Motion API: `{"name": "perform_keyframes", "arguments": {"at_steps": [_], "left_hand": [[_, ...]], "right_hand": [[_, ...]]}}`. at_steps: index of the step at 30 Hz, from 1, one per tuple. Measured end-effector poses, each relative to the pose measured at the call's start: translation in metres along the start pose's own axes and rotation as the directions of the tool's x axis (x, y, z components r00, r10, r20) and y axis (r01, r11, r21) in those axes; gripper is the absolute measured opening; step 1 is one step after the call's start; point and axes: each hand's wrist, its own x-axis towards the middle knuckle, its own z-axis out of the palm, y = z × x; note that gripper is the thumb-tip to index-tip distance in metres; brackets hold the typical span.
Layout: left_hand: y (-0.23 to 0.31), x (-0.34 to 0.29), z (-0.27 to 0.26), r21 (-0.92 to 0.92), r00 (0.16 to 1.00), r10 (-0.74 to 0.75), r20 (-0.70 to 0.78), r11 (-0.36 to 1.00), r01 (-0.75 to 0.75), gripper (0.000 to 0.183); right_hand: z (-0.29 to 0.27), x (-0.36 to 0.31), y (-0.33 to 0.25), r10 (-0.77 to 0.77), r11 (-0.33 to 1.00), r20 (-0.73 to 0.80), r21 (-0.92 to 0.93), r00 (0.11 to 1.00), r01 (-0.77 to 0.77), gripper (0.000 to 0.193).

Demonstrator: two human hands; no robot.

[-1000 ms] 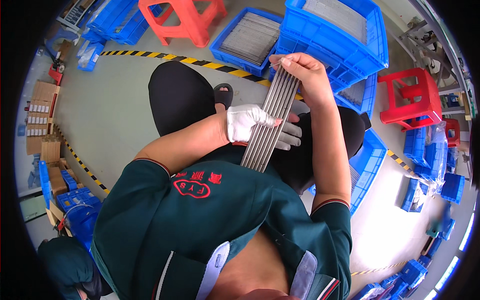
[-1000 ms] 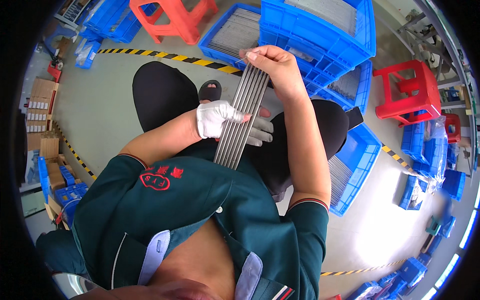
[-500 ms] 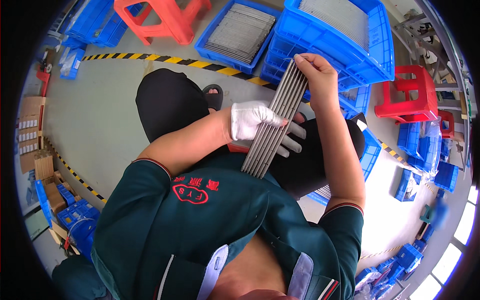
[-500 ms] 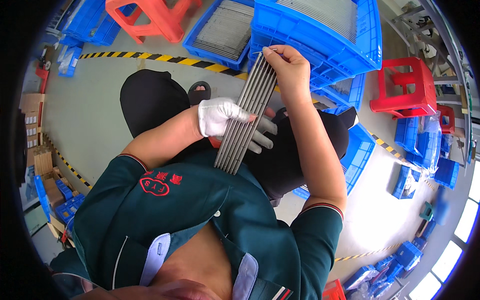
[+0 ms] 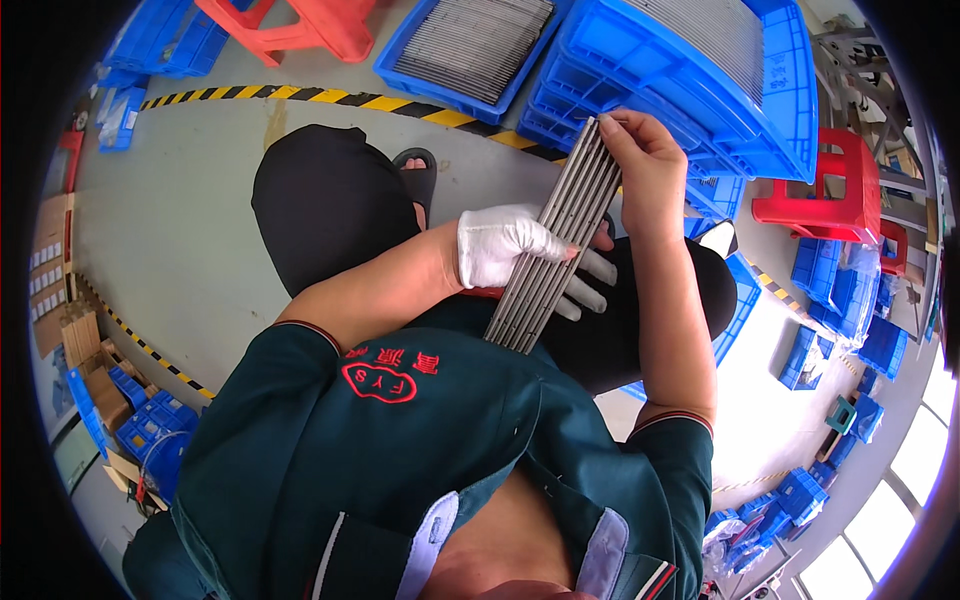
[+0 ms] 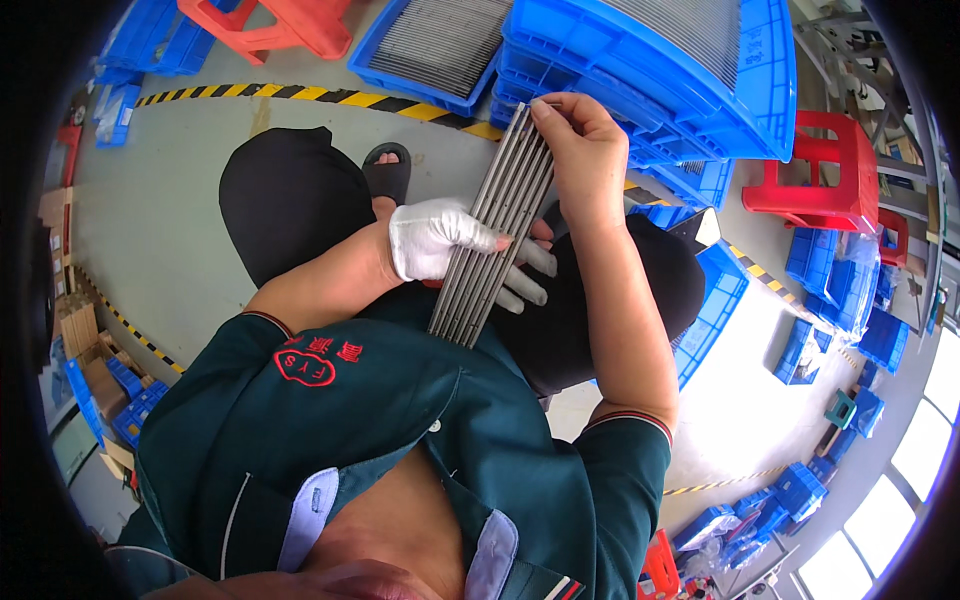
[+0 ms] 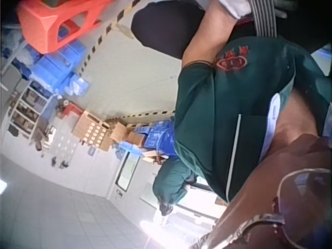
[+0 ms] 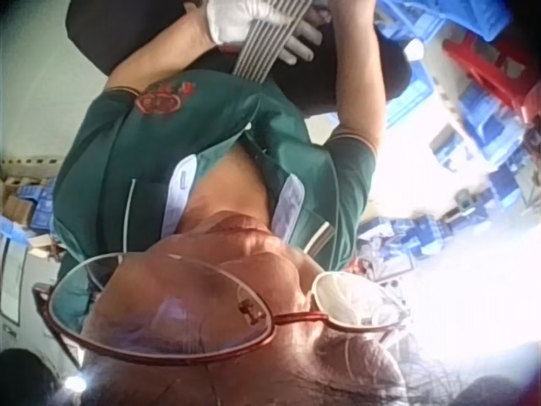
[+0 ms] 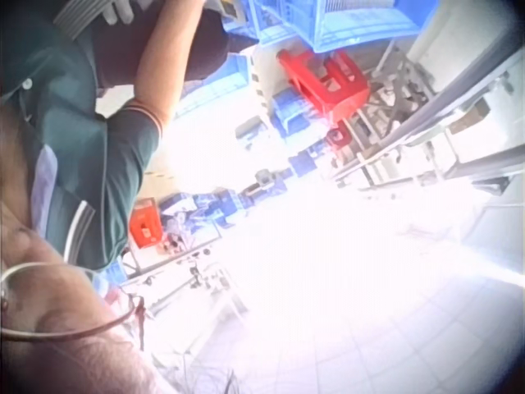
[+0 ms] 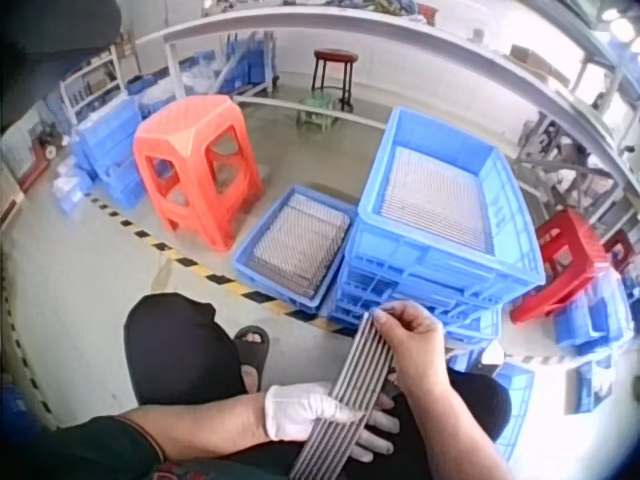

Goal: The person is inspecting and organizing metal rods from one blue bin to another.

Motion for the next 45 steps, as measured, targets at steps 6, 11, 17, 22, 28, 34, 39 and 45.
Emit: {"name": "perform_keyframes", "arguments": {"at_steps": [6, 11, 17, 22, 28, 34, 39, 45], "left_hand": [[-0.001, 0.001, -0.002, -0.020, 1.000, -0.001, -0.002, 1.000, 0.001, 0.046], [-0.001, 0.003, -0.002, -0.036, 1.000, -0.009, 0.009, 0.999, 0.009, 0.046], [-0.001, 0.002, 0.000, -0.013, 1.000, -0.015, 0.025, 1.000, 0.015, 0.047], [-0.003, 0.004, -0.002, -0.007, 0.999, -0.039, 0.016, 0.999, 0.039, 0.046], [-0.003, 0.005, -0.002, -0.021, 0.999, -0.049, 0.021, 0.999, 0.049, 0.045], [-0.002, 0.004, 0.001, -0.017, 0.998, -0.052, 0.019, 0.998, 0.052, 0.046], [-0.001, 0.005, -0.002, 0.001, 0.999, -0.042, 0.034, 0.999, 0.042, 0.048], [0.001, 0.003, -0.003, -0.028, 0.998, -0.053, 0.019, 0.998, 0.053, 0.046]], "right_hand": [[-0.001, 0.000, 0.001, -0.004, 0.999, -0.009, -0.039, 1.000, 0.004, 0.012], [-0.005, 0.000, 0.000, 0.020, 0.999, -0.007, -0.033, 1.000, -0.020, 0.013], [-0.004, -0.002, -0.008, 0.011, 1.000, 0.023, 0.028, 1.000, -0.012, 0.015], [-0.005, 0.001, -0.009, 0.004, 1.000, 0.077, 0.009, 0.997, -0.005, 0.016], [-0.006, 0.003, -0.010, -0.021, 0.989, 0.136, -0.141, 0.991, 0.041, 0.014], [-0.009, 0.005, -0.010, -0.025, 0.992, 0.172, -0.121, 0.985, 0.046, 0.014], [-0.009, 0.005, -0.015, -0.027, 0.999, 0.191, -0.039, 0.981, 0.035, 0.013], [-0.013, 0.011, -0.007, -0.093, 0.993, 0.088, -0.071, 0.992, 0.099, 0.014]]}}
